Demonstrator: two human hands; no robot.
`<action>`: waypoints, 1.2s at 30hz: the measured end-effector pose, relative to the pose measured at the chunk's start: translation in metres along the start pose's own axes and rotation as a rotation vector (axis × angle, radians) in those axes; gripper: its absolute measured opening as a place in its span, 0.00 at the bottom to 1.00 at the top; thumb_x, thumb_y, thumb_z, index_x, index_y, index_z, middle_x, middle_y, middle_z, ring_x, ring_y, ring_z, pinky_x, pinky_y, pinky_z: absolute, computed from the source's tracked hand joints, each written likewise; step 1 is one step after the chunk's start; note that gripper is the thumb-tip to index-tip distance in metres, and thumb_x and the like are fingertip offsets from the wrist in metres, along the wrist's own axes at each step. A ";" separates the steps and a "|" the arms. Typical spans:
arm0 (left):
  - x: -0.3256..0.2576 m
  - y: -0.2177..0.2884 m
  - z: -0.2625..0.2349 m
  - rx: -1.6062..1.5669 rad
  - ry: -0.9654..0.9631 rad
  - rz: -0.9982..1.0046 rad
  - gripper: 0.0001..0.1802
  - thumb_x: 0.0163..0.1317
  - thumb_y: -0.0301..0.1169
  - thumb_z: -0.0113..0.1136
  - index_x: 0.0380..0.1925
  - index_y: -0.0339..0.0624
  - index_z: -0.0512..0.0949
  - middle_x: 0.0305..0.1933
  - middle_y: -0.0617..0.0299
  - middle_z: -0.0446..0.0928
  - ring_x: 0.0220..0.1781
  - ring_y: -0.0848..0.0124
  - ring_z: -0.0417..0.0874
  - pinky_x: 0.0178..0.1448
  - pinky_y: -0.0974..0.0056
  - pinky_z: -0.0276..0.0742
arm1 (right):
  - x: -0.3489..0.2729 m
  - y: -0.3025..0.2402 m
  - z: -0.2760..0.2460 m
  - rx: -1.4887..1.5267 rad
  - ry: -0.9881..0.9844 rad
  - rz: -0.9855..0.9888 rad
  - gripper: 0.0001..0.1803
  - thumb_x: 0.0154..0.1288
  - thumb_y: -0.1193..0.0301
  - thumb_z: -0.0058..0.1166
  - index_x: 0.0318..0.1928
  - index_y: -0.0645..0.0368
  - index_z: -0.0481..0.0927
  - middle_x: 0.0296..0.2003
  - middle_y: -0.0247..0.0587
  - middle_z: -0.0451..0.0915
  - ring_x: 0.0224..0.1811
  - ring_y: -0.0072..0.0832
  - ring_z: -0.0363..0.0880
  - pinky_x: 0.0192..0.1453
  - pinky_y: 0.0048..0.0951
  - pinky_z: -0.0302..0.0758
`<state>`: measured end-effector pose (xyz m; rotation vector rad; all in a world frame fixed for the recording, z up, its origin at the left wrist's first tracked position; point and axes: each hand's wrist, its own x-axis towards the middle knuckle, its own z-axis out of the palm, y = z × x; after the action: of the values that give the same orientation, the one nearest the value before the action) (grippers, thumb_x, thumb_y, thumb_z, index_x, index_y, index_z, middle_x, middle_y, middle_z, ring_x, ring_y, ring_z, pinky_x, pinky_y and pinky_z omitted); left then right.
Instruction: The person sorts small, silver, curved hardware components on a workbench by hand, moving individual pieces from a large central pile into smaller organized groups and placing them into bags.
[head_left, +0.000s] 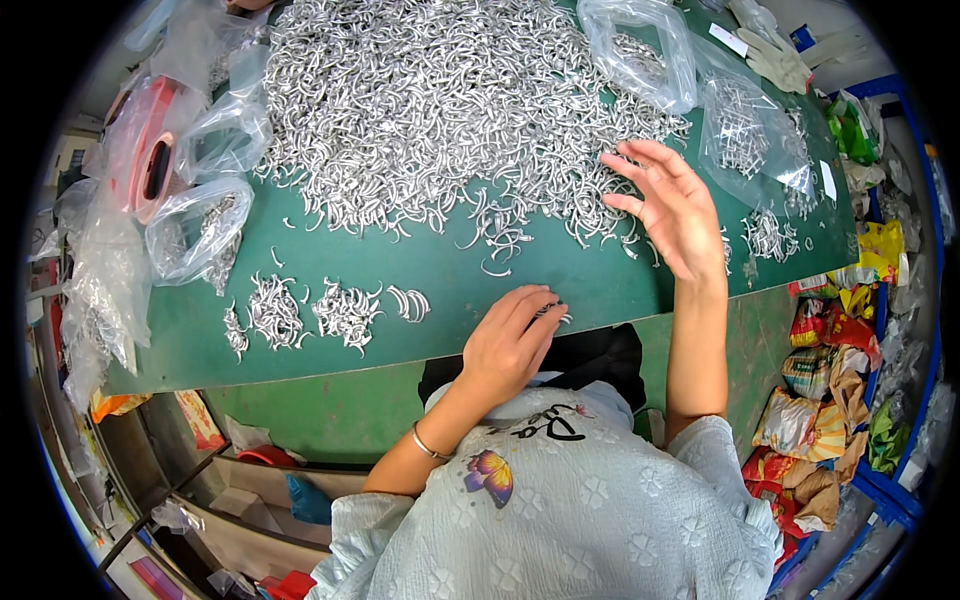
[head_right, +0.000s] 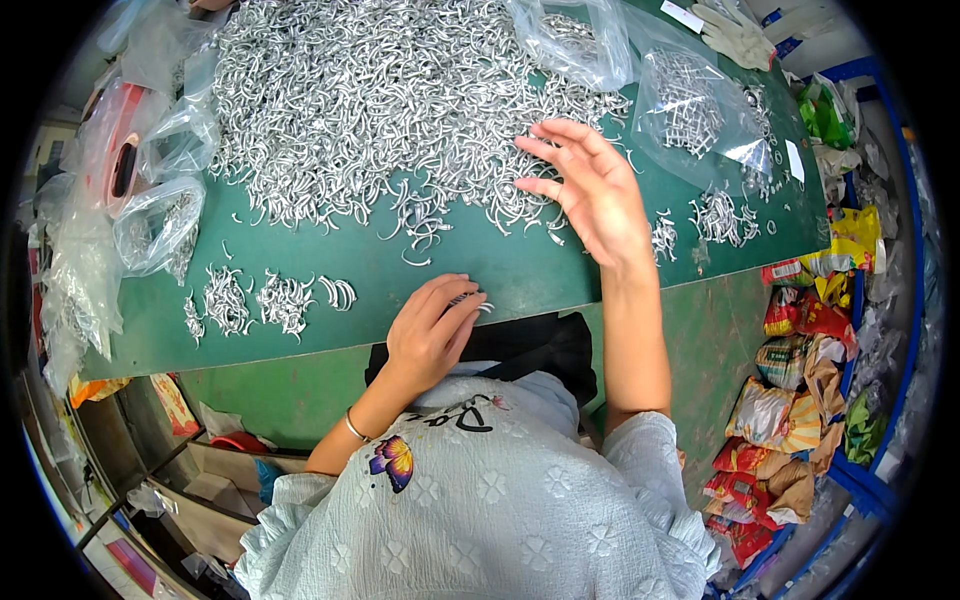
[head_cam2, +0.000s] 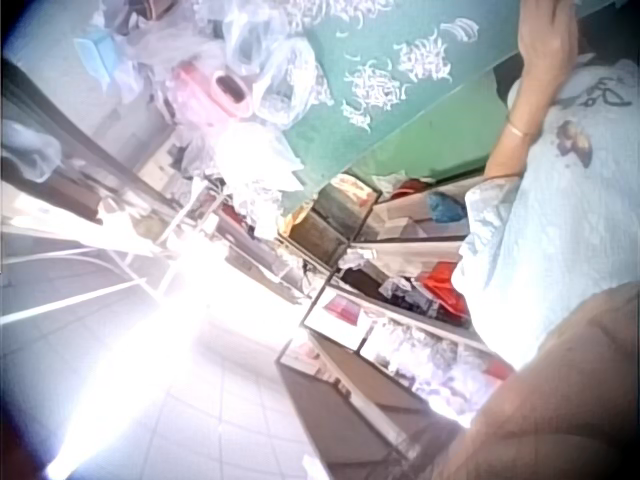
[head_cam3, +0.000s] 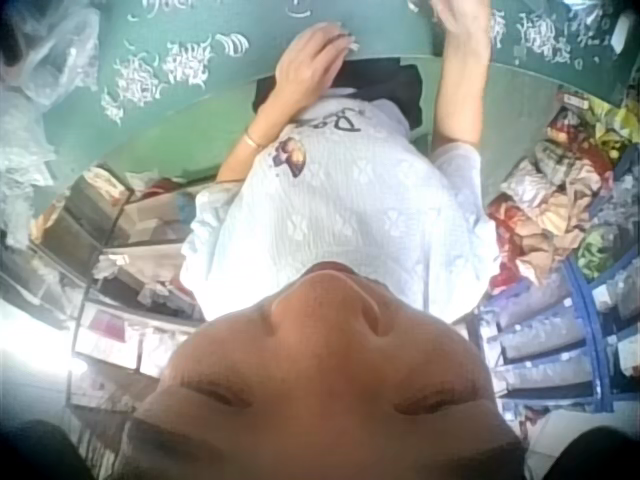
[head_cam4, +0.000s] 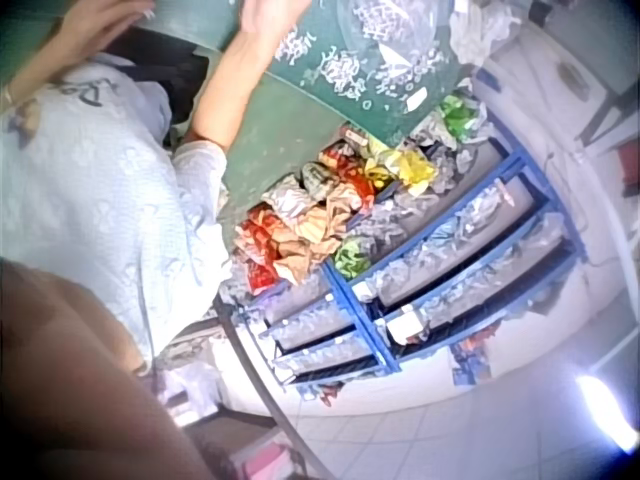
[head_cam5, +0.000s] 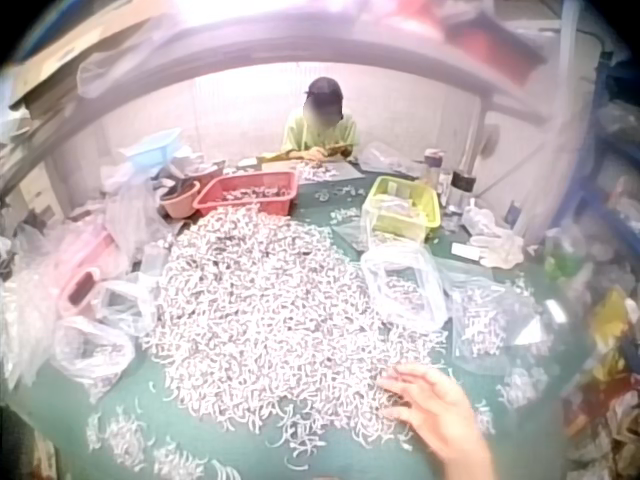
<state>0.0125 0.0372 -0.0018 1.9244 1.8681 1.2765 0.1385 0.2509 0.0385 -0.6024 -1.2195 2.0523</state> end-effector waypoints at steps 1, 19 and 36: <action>0.000 0.000 0.000 -0.001 0.001 0.001 0.14 0.50 0.18 0.67 0.39 0.37 0.81 0.44 0.57 0.79 0.50 0.57 0.82 0.50 0.58 0.79 | 0.001 -0.001 -0.004 0.158 -0.049 0.036 0.17 0.73 0.73 0.51 0.58 0.68 0.72 0.56 0.49 0.75 0.64 0.37 0.73 0.57 0.38 0.80; 0.002 0.002 0.000 0.001 -0.005 -0.009 0.16 0.47 0.17 0.67 0.39 0.37 0.81 0.44 0.56 0.79 0.49 0.55 0.82 0.51 0.57 0.79 | -0.034 0.051 0.045 -1.467 -0.027 -0.409 0.23 0.55 0.80 0.58 0.54 0.62 0.77 0.53 0.48 0.71 0.56 0.47 0.68 0.56 0.44 0.68; 0.000 0.000 0.000 0.003 0.004 0.003 0.15 0.48 0.17 0.67 0.39 0.37 0.82 0.45 0.56 0.79 0.49 0.56 0.82 0.50 0.57 0.79 | -0.004 0.013 0.022 -0.208 0.229 -0.063 0.18 0.71 0.75 0.52 0.59 0.66 0.76 0.52 0.44 0.80 0.55 0.29 0.79 0.59 0.30 0.74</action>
<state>0.0126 0.0371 -0.0021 1.9287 1.8700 1.2802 0.1222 0.2306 0.0373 -0.8602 -1.3049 1.7624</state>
